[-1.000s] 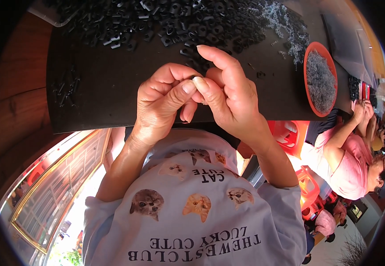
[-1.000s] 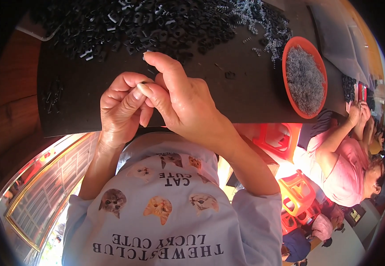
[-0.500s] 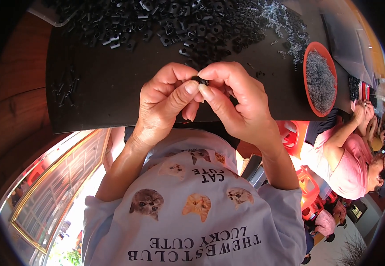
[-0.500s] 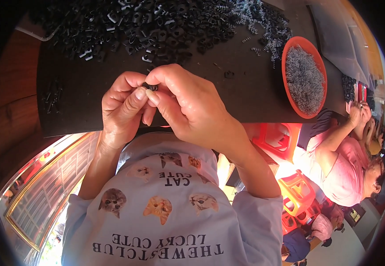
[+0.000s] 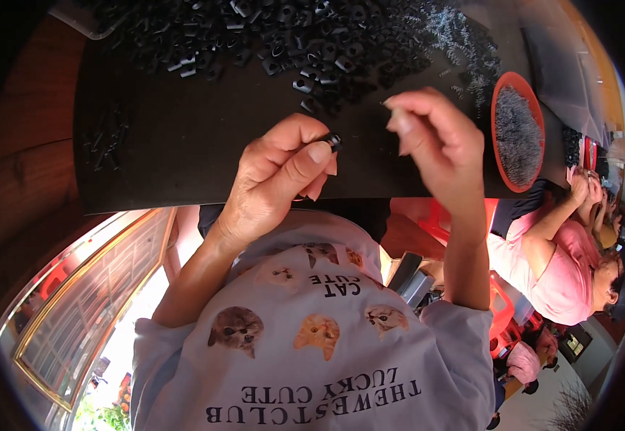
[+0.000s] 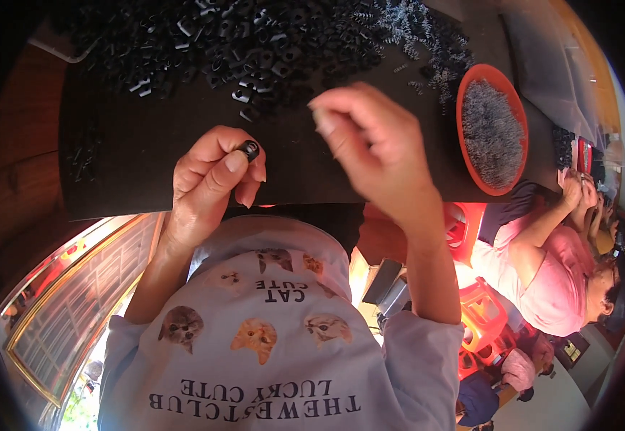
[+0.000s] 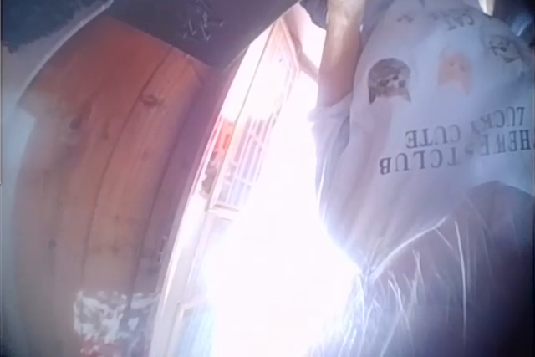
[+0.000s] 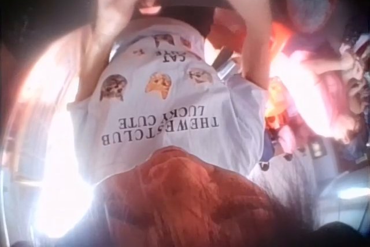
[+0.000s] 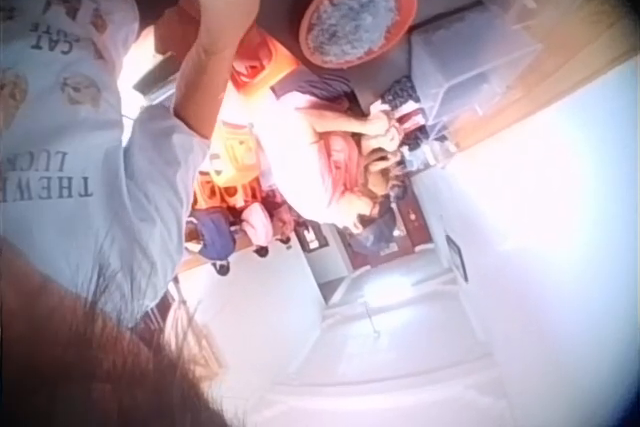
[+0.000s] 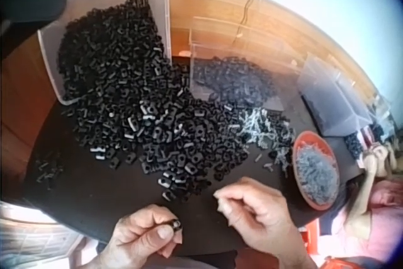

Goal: The person assembles cord locks by hand, picking up plastic housing pieces and small springs from the table and inserting the components together.

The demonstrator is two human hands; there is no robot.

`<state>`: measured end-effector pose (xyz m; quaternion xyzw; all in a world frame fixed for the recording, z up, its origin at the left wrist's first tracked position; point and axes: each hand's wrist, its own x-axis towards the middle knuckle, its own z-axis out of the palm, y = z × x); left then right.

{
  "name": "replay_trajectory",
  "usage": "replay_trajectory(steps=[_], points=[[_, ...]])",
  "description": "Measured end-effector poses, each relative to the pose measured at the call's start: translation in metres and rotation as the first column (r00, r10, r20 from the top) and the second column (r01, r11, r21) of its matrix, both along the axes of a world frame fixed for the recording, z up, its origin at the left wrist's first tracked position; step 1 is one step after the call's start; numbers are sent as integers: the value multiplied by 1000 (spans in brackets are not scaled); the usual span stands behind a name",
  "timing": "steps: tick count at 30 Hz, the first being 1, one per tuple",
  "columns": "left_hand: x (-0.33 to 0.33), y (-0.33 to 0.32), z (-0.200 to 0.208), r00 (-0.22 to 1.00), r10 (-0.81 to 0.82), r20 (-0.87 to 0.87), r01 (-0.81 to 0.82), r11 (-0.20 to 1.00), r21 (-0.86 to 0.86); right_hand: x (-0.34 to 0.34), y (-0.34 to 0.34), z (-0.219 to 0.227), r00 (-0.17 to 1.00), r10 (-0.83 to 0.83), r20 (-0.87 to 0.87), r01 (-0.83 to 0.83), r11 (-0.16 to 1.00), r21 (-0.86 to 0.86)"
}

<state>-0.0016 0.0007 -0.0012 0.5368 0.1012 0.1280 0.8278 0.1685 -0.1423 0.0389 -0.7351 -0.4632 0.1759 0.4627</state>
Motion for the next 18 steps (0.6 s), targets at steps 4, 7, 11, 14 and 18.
replay_trajectory(steps=[4,7,11,14,18], points=[[2,-3,2,999,41,-7,-42,995,-86,20,-1,-14,961,18,277,-6,999,-43],[2,-2,2,999,47,-16,-49,994,-98,15,13,-12,955,-2,297,15,999,-39],[2,-2,2,999,32,-35,-36,993,-110,15,26,-14,878,73,472,21,981,-192],[2,-1,2,999,26,-33,-29,994,-103,20,27,-16,847,120,518,31,962,-273],[2,-1,2,999,24,-38,-28,995,-96,29,19,-1,895,130,427,-17,966,-259]])
